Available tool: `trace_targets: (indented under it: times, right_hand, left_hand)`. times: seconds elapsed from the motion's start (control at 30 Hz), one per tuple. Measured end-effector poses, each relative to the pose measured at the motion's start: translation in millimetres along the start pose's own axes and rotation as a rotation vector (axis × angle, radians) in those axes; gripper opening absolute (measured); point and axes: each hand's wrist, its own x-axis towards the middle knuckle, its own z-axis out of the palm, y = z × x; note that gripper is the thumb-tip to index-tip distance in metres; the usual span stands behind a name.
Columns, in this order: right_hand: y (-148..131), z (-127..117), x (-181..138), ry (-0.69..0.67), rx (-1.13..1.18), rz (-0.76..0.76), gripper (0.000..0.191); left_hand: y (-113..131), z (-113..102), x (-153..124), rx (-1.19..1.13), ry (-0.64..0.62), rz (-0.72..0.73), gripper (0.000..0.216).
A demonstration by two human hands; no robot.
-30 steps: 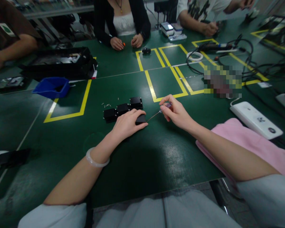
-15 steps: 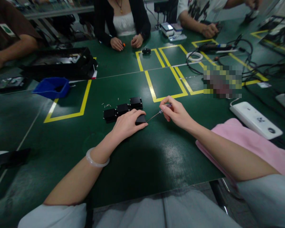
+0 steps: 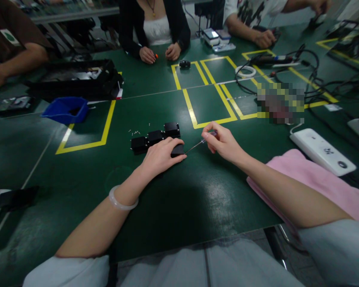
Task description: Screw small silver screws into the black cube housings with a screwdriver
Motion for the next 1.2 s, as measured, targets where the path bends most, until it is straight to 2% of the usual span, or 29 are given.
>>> trace_targets:
  times: [0.23, 0.47, 0.67, 0.93, 1.07, 1.2]
  right_hand:
    - [0.2, 0.7, -0.7, -0.005, 0.030, -0.010, 0.012]
    - [-2.2, 0.8, -0.2, -0.014, 0.005, 0.011, 0.025]
    - [-1.1, 2.2, -1.4, 0.006, 0.006, -0.003, 0.013]
    - [-2.2, 1.5, -1.1, 0.000, -0.013, 0.012, 0.022]
    - [-2.2, 1.8, -1.9, 0.006, -0.004, -0.001, 0.013]
    - [-1.3, 2.3, -1.8, 0.005, 0.002, -0.015, 0.013]
  left_hand:
    - [0.4, -0.6, 0.2, 0.013, 0.004, 0.012, 0.046]
    - [-0.2, 0.7, -0.3, 0.005, 0.007, 0.012, 0.045]
    - [-0.3, 0.3, 0.0, 0.012, 0.004, 0.010, 0.046]
    - [0.5, 0.2, -0.1, 0.004, 0.006, 0.013, 0.046]
    - [0.0, 0.3, -0.1, 0.008, 0.009, 0.014, 0.046]
    - [0.0, 0.3, -0.1, 0.020, 0.007, 0.014, 0.046]
